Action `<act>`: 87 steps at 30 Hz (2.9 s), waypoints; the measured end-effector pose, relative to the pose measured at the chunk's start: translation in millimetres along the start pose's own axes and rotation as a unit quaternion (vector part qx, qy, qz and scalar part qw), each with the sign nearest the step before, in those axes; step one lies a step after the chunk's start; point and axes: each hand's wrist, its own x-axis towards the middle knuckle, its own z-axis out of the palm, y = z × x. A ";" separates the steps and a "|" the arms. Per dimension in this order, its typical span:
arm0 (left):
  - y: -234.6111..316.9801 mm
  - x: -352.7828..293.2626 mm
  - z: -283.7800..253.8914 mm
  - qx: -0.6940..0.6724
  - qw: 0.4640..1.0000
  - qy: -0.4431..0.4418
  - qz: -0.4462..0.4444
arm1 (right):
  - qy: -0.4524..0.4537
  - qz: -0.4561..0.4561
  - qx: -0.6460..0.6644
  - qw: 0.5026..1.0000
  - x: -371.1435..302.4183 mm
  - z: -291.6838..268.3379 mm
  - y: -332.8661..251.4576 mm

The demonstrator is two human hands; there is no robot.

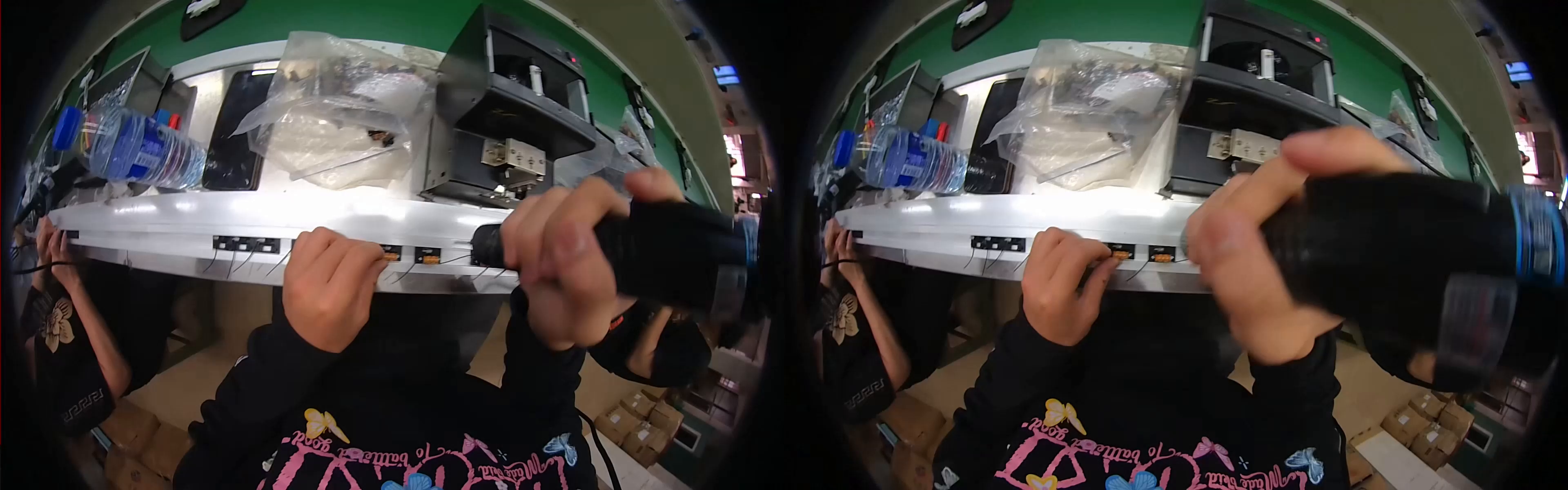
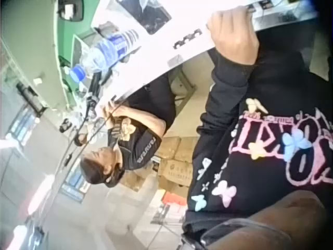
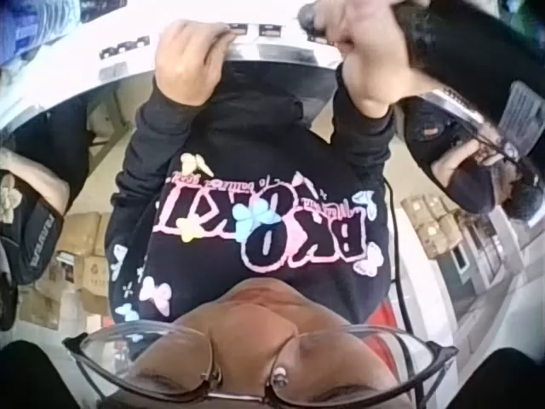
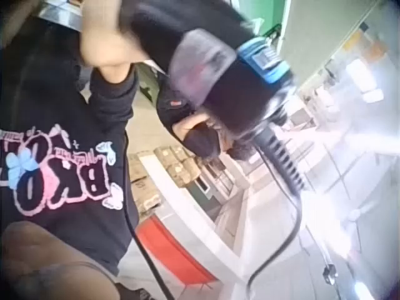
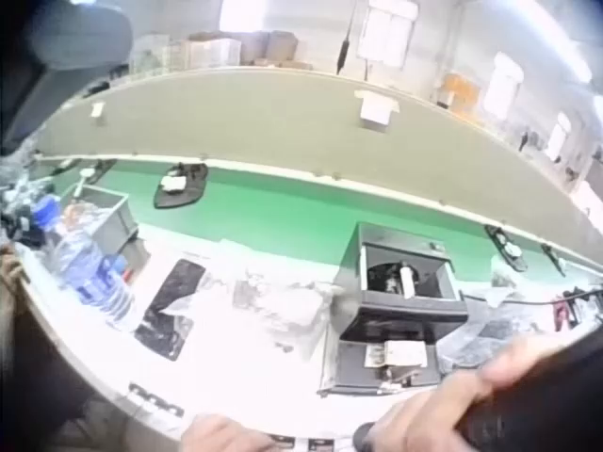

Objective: Assembling electronic light strips using an electric screwdriver in a factory setting.

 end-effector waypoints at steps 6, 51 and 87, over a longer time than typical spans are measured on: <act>0.2 -4.9 -0.6 -0.020 1.000 0.008 -0.010 | -0.199 0.041 -0.028 0.979 -14.2 -3.1 9.3; -7.6 -8.6 -4.7 -0.018 1.000 -0.003 0.018 | -0.374 -0.041 -0.078 0.923 -5.8 36.8 22.5; -19.0 -18.4 16.7 -0.029 0.996 0.084 0.023 | -0.066 -0.087 -0.048 0.993 -49.7 60.7 34.8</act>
